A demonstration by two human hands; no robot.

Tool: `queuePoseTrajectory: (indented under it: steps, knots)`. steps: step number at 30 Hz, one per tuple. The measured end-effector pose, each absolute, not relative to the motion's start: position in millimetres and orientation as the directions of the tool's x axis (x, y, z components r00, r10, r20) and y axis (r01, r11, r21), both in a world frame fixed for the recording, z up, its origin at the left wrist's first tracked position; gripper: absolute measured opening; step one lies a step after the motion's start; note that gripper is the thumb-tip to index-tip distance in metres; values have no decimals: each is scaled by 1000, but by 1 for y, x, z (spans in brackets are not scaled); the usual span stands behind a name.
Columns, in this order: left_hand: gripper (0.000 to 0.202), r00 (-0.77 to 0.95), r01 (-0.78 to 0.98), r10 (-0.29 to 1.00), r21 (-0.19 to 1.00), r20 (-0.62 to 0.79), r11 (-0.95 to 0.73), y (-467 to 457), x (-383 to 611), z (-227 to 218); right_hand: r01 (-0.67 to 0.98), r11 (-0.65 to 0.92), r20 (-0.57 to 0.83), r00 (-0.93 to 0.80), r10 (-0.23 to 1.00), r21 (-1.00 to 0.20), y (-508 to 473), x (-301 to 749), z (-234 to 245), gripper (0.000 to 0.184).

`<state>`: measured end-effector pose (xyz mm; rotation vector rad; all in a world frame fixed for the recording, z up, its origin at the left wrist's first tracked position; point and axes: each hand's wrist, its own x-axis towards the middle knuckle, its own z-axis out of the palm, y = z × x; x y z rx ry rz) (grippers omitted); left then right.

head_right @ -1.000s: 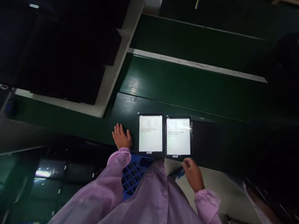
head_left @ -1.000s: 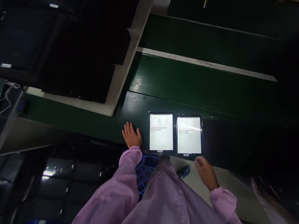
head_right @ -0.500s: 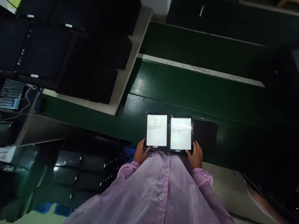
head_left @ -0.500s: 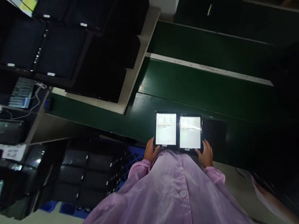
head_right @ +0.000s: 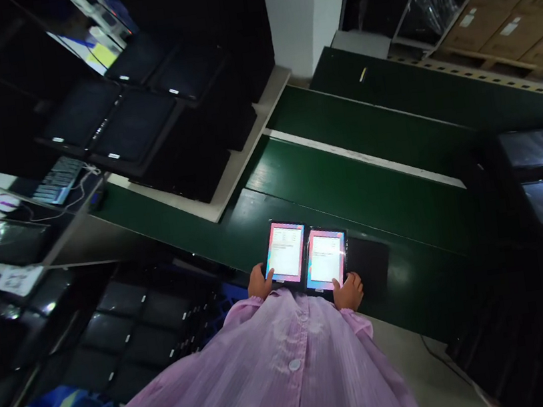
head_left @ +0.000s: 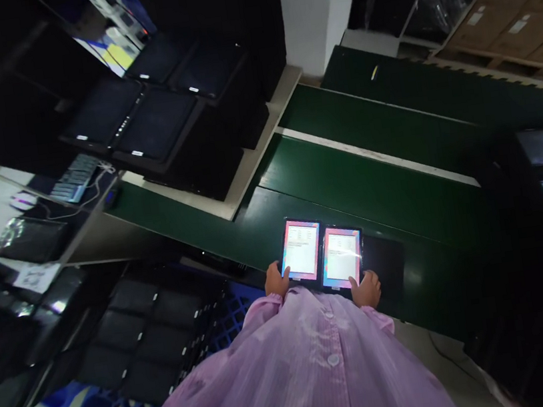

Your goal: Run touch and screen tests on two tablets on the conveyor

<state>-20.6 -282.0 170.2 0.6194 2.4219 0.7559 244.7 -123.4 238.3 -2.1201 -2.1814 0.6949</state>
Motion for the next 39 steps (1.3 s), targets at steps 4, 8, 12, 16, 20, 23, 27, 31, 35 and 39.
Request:
queuePoseTrajectory:
  steps: [4, 8, 12, 16, 20, 23, 27, 31, 35, 39]
  knots:
    - [54, -749, 247, 537, 589, -389, 770, -275, -24, 179, 944, 2, -283, -101, 954, -330, -122, 246, 235, 54]
    - [54, -743, 204, 509, 577, -435, 791, -271, -27, 185, 925, -1, -291, -119, 949, -380, -118, 250, 233, 56]
    - [46, -791, 247, 497, 556, -356, 793, -270, -24, 200, 884, 96, -259, -236, 937, -458, -114, 251, 242, 53]
    - [25, -743, 414, 627, 576, -235, 705, -268, -9, 220, 810, 294, -309, -490, 815, -508, -119, 231, 259, 32]
    - [23, -623, 468, 686, 524, -375, 712, -258, 13, 238, 769, 469, -434, -635, 639, -435, -130, 200, 275, 20]
    - [31, -490, 536, 724, 487, -486, 690, -248, 26, 249, 762, 549, -496, -643, 583, -343, -130, 198, 280, 17]
    - [35, -188, 631, 856, 608, -482, 481, -243, 28, 262, 905, 381, -514, -421, 747, -186, -123, 220, 282, 26]
    - [34, -363, 628, 826, 541, -432, 559, -245, 25, 266, 883, 399, -464, -470, 751, -248, -124, 224, 279, 25]
    - [30, -351, 666, 803, 474, -482, 576, -247, 27, 261, 840, 470, -518, -540, 664, -272, -132, 212, 281, 21]
    - [29, -260, 708, 832, 489, -489, 509, -247, 28, 259, 915, 348, -547, -403, 734, -206, -130, 218, 287, 24]
